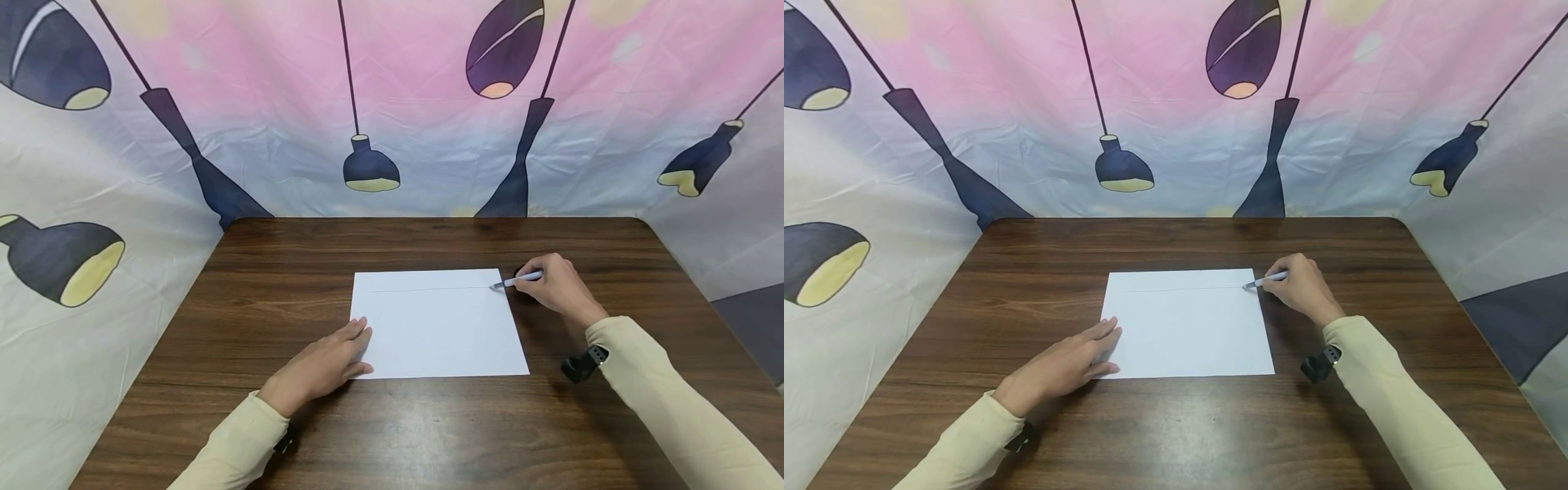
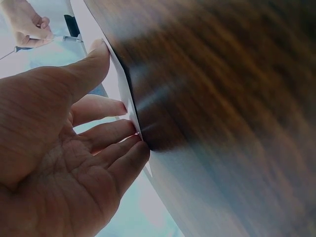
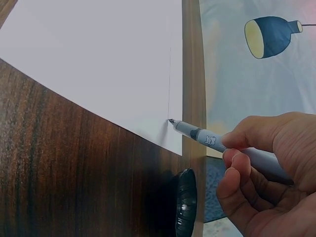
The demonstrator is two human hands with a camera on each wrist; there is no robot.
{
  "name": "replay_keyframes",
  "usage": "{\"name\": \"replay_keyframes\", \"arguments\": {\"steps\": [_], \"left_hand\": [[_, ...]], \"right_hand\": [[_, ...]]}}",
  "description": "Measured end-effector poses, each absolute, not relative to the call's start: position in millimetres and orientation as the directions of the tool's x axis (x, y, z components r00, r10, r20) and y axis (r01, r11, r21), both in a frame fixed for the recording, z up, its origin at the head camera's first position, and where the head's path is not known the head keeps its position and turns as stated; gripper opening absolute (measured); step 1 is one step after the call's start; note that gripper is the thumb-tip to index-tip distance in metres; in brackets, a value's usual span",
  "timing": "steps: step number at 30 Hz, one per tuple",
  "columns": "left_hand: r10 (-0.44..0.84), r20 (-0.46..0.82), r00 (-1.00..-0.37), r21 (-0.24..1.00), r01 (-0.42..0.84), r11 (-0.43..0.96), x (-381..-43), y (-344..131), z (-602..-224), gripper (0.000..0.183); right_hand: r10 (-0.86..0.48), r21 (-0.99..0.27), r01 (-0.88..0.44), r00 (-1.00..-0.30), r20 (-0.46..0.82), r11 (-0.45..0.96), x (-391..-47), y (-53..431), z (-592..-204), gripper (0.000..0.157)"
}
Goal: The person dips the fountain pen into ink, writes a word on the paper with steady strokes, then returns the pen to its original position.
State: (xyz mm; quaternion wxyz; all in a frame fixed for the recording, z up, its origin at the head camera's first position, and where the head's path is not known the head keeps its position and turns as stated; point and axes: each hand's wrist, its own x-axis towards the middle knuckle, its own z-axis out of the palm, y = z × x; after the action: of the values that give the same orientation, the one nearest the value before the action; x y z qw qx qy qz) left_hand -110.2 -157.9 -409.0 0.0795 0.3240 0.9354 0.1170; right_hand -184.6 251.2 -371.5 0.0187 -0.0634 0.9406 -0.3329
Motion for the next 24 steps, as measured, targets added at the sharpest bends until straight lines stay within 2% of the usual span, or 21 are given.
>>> {"name": "replay_keyframes", "arguments": {"steps": [19, 24], "left_hand": [[0.63, -0.065, -0.774, 0.27, 0.594, 0.757, -110.3, -157.1, -409.1, 0.06], [0.631, -0.064, -0.773, 0.272, 0.595, 0.756, -109.7, -157.4, -409.0, 0.06]], "right_hand": [[-0.128, -0.627, -0.096, -0.992, -0.006, 0.773, -183.7, 253.3, -371.3, 0.016], [-0.132, -0.636, -0.123, -0.991, 0.033, 0.762, -184.2, 253.1, -373.7, 0.016]]}}
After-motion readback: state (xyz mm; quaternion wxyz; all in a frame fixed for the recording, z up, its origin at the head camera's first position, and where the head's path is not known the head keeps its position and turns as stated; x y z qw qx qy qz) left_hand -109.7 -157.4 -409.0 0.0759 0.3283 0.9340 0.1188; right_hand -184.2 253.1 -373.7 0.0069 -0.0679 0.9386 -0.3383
